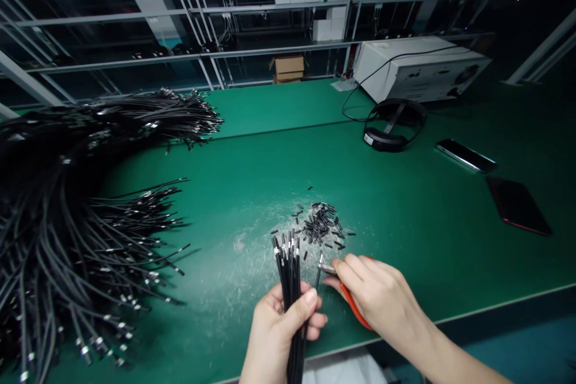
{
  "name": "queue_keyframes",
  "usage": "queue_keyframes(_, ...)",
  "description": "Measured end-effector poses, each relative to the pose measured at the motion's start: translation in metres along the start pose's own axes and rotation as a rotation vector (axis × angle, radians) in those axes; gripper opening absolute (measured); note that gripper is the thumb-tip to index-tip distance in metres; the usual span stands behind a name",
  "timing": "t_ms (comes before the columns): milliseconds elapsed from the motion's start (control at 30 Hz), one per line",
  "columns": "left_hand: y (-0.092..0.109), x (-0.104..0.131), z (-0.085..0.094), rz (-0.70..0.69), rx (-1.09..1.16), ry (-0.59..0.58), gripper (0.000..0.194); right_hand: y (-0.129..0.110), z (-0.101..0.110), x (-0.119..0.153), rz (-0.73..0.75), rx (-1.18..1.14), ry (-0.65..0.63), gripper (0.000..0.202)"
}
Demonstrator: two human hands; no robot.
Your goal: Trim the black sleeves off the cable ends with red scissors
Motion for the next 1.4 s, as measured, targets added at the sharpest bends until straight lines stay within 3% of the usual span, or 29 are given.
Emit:
queue_keyframes(300, -0.002, -0.001, -0.001, 0.001, -0.023, -0.010, 0.030, 0.007, -0.002, 0.002, -0.031, -0.035, -0.017, 0.016)
queue_keyframes(500, -0.003, -0.002, 0.000, 0.000, -0.025, -0.009, 0.031, 0.015, -0.009, 0.001, -0.094, -0.192, -0.079, 0.020)
queue_keyframes(567, -0.002, -0.001, 0.000, -0.005, -0.024, -0.001, 0.030, 0.022, -0.009, 0.001, -0.188, -0.345, -0.073, 0.022)
queue_keyframes(667, -0.001, -0.001, 0.000, -0.022, -0.038, 0.004, 0.030, 0.037, -0.017, 0.004, -0.477, -0.739, -0.050, 0.024)
queue_keyframes(733, -0.002, -0.001, 0.000, -0.033, -0.062, 0.008, 0.030, 0.035, -0.032, 0.008, -0.661, -1.037, -0.088, 0.028)
queue_keyframes(800, -0.005, -0.003, 0.001, -0.035, -0.091, 0.007, 0.032, 0.024, -0.042, 0.008, -0.744, -1.254, -0.126, 0.030)
queue_keyframes(867, -0.006, -0.004, 0.002, -0.059, -0.108, 0.008, 0.035, 0.018, -0.042, 0.005, -0.749, -1.327, -0.100, 0.030)
queue_keyframes(1033, 0.000, -0.002, 0.005, -0.113, -0.122, 0.032, 0.034, 0.021, -0.029, 0.003, -0.658, -1.199, -0.012, 0.024)
queue_keyframes(1200, 0.001, 0.002, -0.003, -0.035, -0.006, -0.031, 0.030, 0.017, -0.028, 0.002, -0.597, -1.331, 0.020, 0.023)
queue_keyframes(1400, -0.007, 0.000, -0.008, 0.094, 0.051, -0.125, 0.031, 0.008, -0.032, 0.000, -0.575, -1.522, -0.057, 0.022)
Point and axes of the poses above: each hand's wrist, its own x-axis away from the middle knuckle, its own z-axis out of the back of the hand, y = z × x, the point moved 10 cm from there along -x, towards the middle knuckle
